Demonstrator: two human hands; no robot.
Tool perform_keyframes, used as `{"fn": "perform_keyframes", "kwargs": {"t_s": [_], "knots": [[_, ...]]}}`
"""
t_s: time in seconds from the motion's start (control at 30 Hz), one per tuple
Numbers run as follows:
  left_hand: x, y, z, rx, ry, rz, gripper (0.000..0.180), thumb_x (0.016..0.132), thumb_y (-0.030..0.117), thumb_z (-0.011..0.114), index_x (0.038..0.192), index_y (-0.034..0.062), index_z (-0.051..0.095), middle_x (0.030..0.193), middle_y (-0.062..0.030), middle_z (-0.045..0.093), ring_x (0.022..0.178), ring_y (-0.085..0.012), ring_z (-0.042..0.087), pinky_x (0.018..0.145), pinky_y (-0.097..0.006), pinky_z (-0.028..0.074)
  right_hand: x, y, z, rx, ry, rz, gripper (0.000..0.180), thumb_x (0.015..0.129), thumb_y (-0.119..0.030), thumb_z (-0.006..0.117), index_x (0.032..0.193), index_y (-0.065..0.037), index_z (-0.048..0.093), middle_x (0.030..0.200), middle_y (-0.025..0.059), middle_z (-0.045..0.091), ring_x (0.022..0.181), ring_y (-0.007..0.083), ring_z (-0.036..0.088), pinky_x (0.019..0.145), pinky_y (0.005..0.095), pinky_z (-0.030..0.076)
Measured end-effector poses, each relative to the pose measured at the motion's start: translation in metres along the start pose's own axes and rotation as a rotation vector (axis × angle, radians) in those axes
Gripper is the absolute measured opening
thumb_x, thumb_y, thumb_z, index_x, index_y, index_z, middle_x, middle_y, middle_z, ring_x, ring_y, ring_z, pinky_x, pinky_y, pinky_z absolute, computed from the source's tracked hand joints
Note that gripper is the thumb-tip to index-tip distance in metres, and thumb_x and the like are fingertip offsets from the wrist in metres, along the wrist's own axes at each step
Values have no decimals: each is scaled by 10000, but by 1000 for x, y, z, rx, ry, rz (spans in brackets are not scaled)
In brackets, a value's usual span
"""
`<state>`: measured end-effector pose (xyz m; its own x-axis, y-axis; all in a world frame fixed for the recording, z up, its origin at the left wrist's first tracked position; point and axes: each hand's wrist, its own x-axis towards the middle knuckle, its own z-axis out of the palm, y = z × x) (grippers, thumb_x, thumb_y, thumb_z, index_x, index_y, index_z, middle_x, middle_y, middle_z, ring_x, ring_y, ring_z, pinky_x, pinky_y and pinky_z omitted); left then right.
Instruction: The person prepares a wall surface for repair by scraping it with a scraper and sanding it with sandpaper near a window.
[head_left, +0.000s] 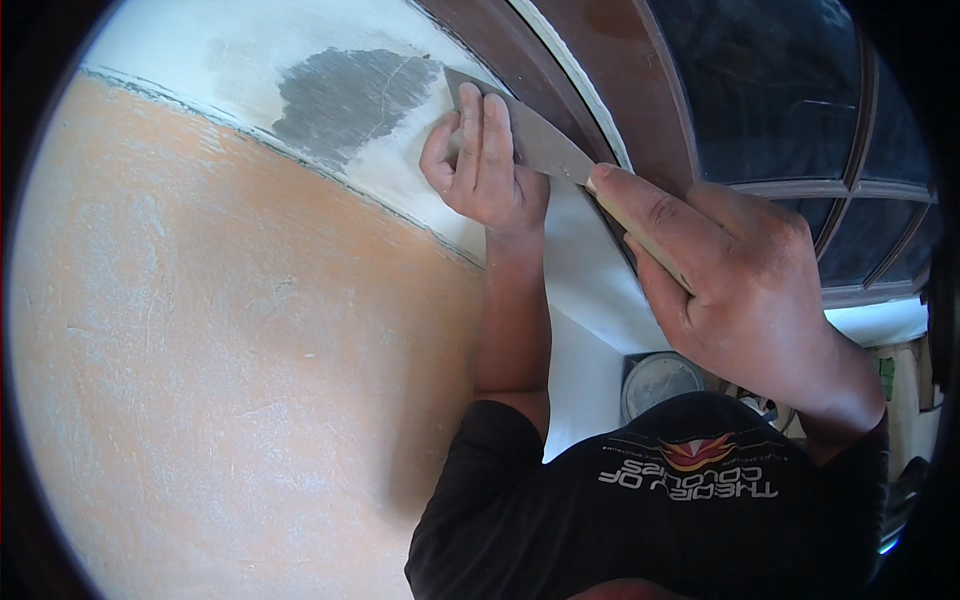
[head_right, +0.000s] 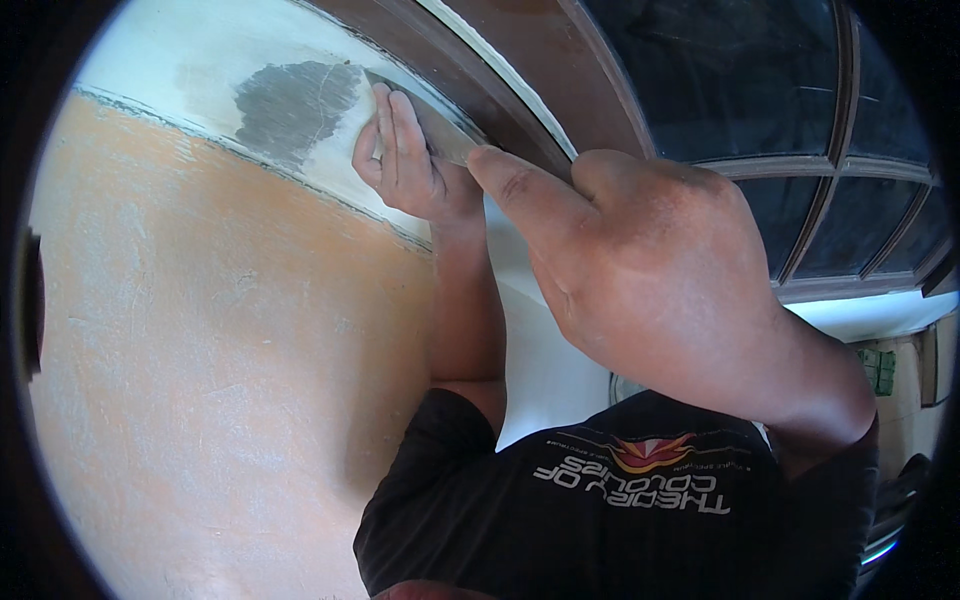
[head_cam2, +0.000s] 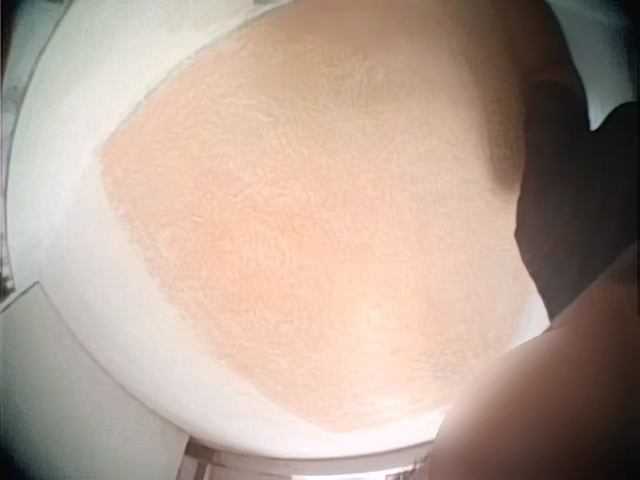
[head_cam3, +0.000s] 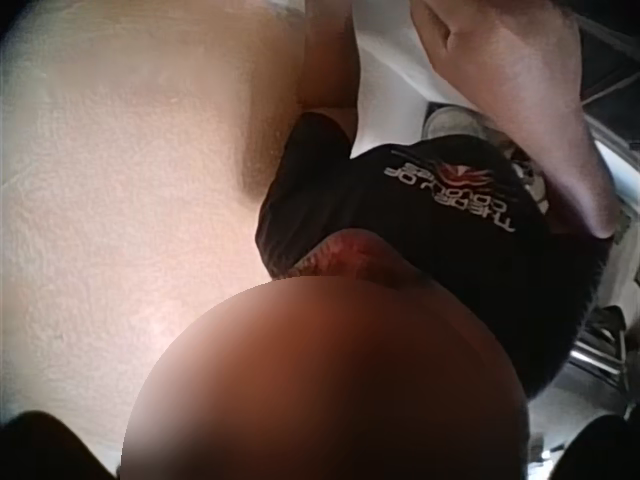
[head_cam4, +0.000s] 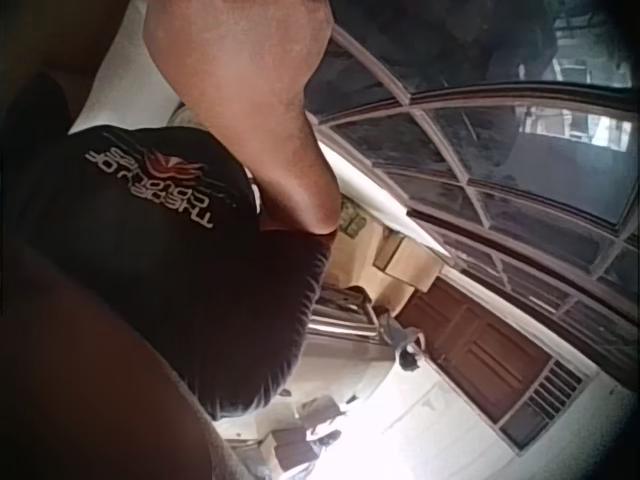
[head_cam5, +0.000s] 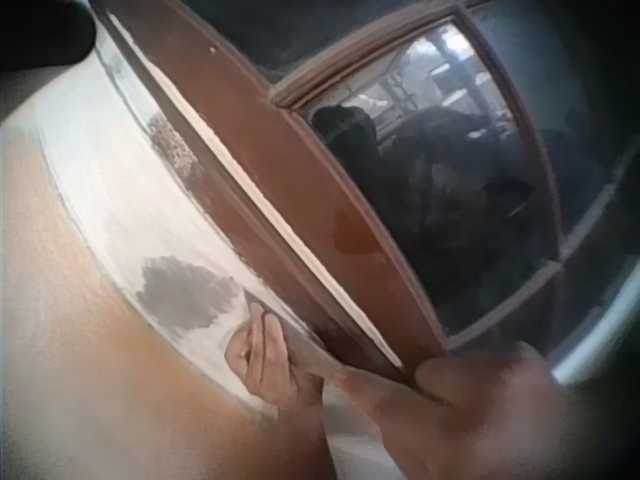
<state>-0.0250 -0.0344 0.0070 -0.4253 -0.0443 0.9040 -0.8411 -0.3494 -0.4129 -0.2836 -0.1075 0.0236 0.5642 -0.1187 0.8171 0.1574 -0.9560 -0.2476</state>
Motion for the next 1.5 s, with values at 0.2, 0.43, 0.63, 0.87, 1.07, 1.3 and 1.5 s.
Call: {"fn": "perform_keyframes", "kwargs": {"t_s": [0.2, 0.43, 0.63, 0.87, 1.07, 1.3, 1.5], "knots": [[6, 5, 0, 16, 29, -5, 233, 947, 84, 622, 1152, 4, 695, 1148, -210, 734, 984, -301, 658, 903, -385, 457, 1, 4, 1, 22, 5, -18, 489, 784, 9, 748, 1261, -78, 686, 660, 77, 550, 490, 211, 540, 462, 348, 449], [3, 1, -3, 48, 5, -42, 250, 938, 78, 616, 1164, 11, 697, 1179, -207, 725, 997, -298, 635, 890, -366, 448, 4, 1, 1, 6, 31, -37, 497, 774, 2, 751, 1259, -90, 690, 654, 72, 545, 486, 216, 537, 461, 356, 451], [5, 4, 1, -30, 50, -38, 249, 928, 69, 621, 1155, 22, 710, 1182, -202, 726, 963, -302, 624, 895, -369, 444, 1, -1, 1, -8, 10, -18, 499, 776, 4, 749, 1262, -92, 690, 659, 74, 554, 492, 214, 548, 461, 349, 455], [3, 5, -3, -19, 59, -31, 252, 910, 62, 645, 1151, 21, 708, 1178, -195, 729, 958, -290, 628, 889, -364, 442, 1, 0, 2, -7, 36, -36, 491, 781, 14, 747, 1260, -79, 690, 649, 76, 546, 485, 203, 532, 454, 347, 439], [0, 6, 0, -7, 24, -28, 250, 911, 75, 646, 1149, 26, 707, 1181, -179, 732, 960, -284, 628, 882, -359, 436, 1, 0, -3, 8, -8, -19, 491, 779, 21, 750, 1257, -68, 690, 649, 77, 543, 485, 198, 529, 455, 342, 431], [1, 3, -2, -6, 24, -41, 252, 928, 81, 629, 1161, 29, 708, 1195, -173, 729, 956, -282, 623, 875, -352, 437, 4, 1, 2, 11, 51, -36, 482, 784, 22, 746, 1253, -70, 693, 646, 74, 536, 482, 198, 531, 453, 342, 434], [1, 2, 0, -30, 35, -47, 238, 928, 45, 606, 1140, 29, 712, 1184, -184, 729, 951, -285, 623, 876, -359, 437, 0, -1, 1, -14, -8, -17, 497, 777, 25, 746, 1258, -85, 692, 657, 78, 548, 490, 204, 549, 455, 342, 450]]}}
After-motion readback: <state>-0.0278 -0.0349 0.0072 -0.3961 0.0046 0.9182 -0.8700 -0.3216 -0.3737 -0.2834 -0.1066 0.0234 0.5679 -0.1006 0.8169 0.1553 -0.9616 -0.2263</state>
